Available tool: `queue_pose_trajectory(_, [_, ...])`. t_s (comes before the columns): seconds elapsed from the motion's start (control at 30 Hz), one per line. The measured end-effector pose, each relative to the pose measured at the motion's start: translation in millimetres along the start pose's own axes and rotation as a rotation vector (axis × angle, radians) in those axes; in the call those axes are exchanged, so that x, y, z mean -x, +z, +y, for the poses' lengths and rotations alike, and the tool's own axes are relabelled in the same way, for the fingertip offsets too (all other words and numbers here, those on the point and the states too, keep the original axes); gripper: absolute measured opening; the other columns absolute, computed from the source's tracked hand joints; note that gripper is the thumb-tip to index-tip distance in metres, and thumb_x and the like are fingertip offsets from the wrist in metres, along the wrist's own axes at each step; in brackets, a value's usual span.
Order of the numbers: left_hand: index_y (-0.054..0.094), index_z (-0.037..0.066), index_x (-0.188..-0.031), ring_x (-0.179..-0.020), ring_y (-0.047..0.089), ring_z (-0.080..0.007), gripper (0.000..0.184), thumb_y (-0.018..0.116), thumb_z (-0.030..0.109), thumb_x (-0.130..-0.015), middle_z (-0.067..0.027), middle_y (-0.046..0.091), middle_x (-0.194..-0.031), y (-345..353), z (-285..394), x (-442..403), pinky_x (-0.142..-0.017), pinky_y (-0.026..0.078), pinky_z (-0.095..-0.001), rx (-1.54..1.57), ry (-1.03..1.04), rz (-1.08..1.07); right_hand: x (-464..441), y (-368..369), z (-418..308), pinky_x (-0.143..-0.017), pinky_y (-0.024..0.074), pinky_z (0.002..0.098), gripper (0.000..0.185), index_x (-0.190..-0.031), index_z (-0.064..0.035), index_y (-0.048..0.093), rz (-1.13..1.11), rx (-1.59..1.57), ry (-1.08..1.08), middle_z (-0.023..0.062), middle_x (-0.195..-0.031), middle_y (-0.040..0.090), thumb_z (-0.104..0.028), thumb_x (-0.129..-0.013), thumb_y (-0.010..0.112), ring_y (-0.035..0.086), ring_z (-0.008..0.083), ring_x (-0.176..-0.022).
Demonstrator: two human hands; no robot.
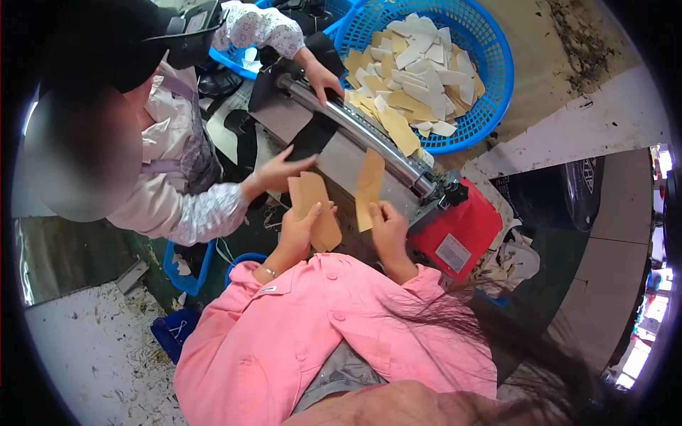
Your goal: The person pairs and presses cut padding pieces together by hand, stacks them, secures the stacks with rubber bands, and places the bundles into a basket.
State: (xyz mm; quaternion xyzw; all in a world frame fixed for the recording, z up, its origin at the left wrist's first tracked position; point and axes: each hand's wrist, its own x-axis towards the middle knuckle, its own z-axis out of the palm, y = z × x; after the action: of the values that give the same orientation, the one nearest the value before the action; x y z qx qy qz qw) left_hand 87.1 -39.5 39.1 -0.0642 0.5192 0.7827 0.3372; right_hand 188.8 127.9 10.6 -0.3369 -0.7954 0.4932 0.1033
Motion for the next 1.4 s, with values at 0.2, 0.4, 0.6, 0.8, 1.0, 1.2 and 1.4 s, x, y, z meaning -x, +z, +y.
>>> queue_pose_trajectory(0.2, [0.063,-0.003,-0.115,-0.089,0.069,-0.0198,0.030,0.072,0.015,-0.091,-0.0118,0.070,-0.104,-16.7,-11.3,-13.6,-0.080,0.055,-0.0339,-0.246,-0.112,0.053,-82.7,11.4,2.9,-0.052,0.0469,0.0310,0.028,-0.083,-0.0011,0.073,-0.272,-0.157,0.238,0.0105,-0.059,0.063,-0.027,-0.091,0.068,0.062,0.0161,-0.052])
queue_pose_trajectory(0.4, [0.063,-0.001,-0.114,-0.085,0.068,-0.0171,0.035,0.076,0.020,-0.088,-0.0072,0.069,-0.097,-3.0,-4.1,-30.7,-0.074,0.055,-0.0315,-0.118,-0.232,0.088,-26.2,10.7,-18.9,-0.061,0.0504,0.0421,0.040,-0.075,-0.0001,0.066,-0.187,0.070,0.041,0.0191,-0.069,0.067,-0.037,-0.090,0.068,0.067,0.0321,-0.064])
queue_pose_trajectory(0.6, [0.062,0.000,-0.115,-0.089,0.067,-0.0166,0.031,0.072,0.019,-0.092,-0.0069,0.068,-0.102,2.1,-14.2,-47.8,-0.076,0.056,-0.0331,-0.134,-0.207,-0.002,-7.0,9.7,-26.9,-0.063,0.0504,0.0417,0.028,-0.089,-0.0012,0.068,-0.271,-0.012,0.038,0.0196,-0.076,0.067,-0.029,-0.089,0.067,0.067,0.0339,-0.069])
queue_pose_trajectory(0.8, [0.059,-0.002,-0.117,-0.090,0.069,-0.0199,0.029,0.066,0.016,-0.095,-0.0110,0.069,-0.101,-11.3,1.8,-34.5,-0.079,0.057,-0.0330,-0.161,-0.148,0.024,-41.3,-1.8,-5.9,-0.062,0.0515,0.0367,0.028,-0.091,-0.0011,0.071,-0.243,0.110,0.078,0.0180,-0.071,0.068,-0.029,-0.088,0.069,0.069,0.0279,-0.065])
queue_pose_trajectory(1.0, [0.060,-0.003,-0.116,-0.090,0.069,-0.0198,0.029,0.067,0.016,-0.095,-0.0114,0.070,-0.102,-5.4,-2.1,-43.9,-0.080,0.056,-0.0336,-0.104,-0.094,-0.068,-51.6,2.7,-28.2,-0.054,0.0485,0.0316,0.035,-0.083,0.0032,0.070,-0.120,-0.206,0.298,0.0094,-0.068,0.068,-0.031,-0.092,0.068,0.065,0.0125,-0.060])
queue_pose_trajectory(1.2, [0.063,-0.002,-0.110,-0.085,0.065,-0.0147,0.030,0.073,0.019,-0.091,-0.0056,0.068,-0.099,0.7,-6.6,-41.6,-0.075,0.053,-0.0305,-0.205,-0.130,0.042,-11.3,14.3,-18.3,-0.059,0.0485,0.0364,0.030,-0.085,0.0005,0.071,-0.233,0.027,-0.065,0.0132,-0.070,0.067,-0.028,-0.090,0.067,0.065,0.0212,-0.064])
queue_pose_trajectory(1.4, [0.064,-0.001,-0.109,-0.080,0.063,-0.0144,0.032,0.075,0.022,-0.089,-0.0043,0.066,-0.094,-5.3,-8.0,-44.6,-0.074,0.051,-0.0303,-0.024,-0.135,0.029,-55.0,10.2,-18.0,-0.070,0.0521,0.0415,0.026,-0.087,-0.0019,0.073,-0.397,0.031,0.140,0.0204,-0.078,0.069,-0.027,-0.084,0.071,0.070,0.0319,-0.076])
